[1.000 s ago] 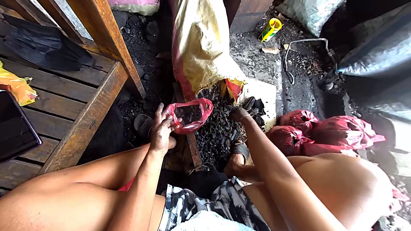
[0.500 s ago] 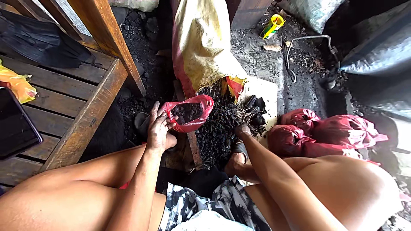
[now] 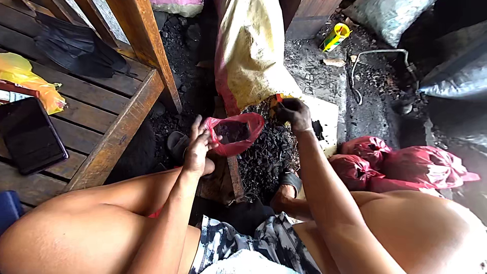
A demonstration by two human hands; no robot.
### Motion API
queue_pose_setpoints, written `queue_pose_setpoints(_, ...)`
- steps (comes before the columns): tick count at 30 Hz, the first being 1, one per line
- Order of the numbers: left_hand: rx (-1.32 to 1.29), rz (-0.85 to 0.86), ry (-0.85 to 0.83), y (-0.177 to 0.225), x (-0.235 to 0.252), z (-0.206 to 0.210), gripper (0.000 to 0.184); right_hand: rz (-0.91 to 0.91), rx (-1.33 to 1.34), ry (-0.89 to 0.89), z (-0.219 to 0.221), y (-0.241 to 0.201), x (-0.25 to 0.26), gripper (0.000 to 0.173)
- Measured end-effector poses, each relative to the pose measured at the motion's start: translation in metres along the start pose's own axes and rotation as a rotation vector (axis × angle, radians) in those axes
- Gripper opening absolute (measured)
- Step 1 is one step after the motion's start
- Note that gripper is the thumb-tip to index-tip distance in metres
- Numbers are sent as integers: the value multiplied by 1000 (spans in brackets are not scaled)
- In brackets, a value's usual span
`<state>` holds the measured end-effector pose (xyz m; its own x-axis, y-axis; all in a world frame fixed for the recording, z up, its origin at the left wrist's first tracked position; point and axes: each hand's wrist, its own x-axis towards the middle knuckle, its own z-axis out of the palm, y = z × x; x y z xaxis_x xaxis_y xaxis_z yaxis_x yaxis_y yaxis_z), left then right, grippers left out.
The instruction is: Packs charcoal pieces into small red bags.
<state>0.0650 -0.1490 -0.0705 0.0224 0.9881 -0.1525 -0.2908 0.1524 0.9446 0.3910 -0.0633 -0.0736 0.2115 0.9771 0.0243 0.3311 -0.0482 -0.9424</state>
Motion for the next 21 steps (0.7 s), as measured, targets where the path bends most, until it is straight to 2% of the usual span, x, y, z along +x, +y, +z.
queue_pose_setpoints(2, -48, -11, 30, 3, 2, -2, 61, -236, 188, -219, 27, -33, 1, 34)
queue_pose_setpoints(3, -58, -13, 35, 4, 2, -3, 60, -305, 193, -359, 43, -47, -2, 29)
queue_pose_setpoints(5, -79, -8, 40, 3, 0, -3, 57, -358, 48, -642, 78, -62, -11, 25)
queue_pose_setpoints(7, -79, -2, 43, 1, -1, -5, 57, -366, -202, -797, 112, -60, -17, 24)
queue_pose_setpoints(9, -75, -11, 52, 3, -2, -5, 57, -387, -420, -726, 137, -45, -21, 25)
queue_pose_setpoints(11, -76, -24, 63, 4, -3, -6, 58, -434, -548, -511, 151, -28, -26, 28)
queue_pose_setpoints(13, -83, -27, 65, 4, -2, -7, 58, -453, -643, -387, 157, -17, -28, 27)
queue_pose_setpoints(15, -95, -23, 64, 3, 1, -7, 58, -471, -688, -369, 157, -16, -28, 24)
queue_pose_setpoints(21, -84, -34, 11, -4, 6, -1, 59, -449, -658, -463, 152, -10, -33, 21)
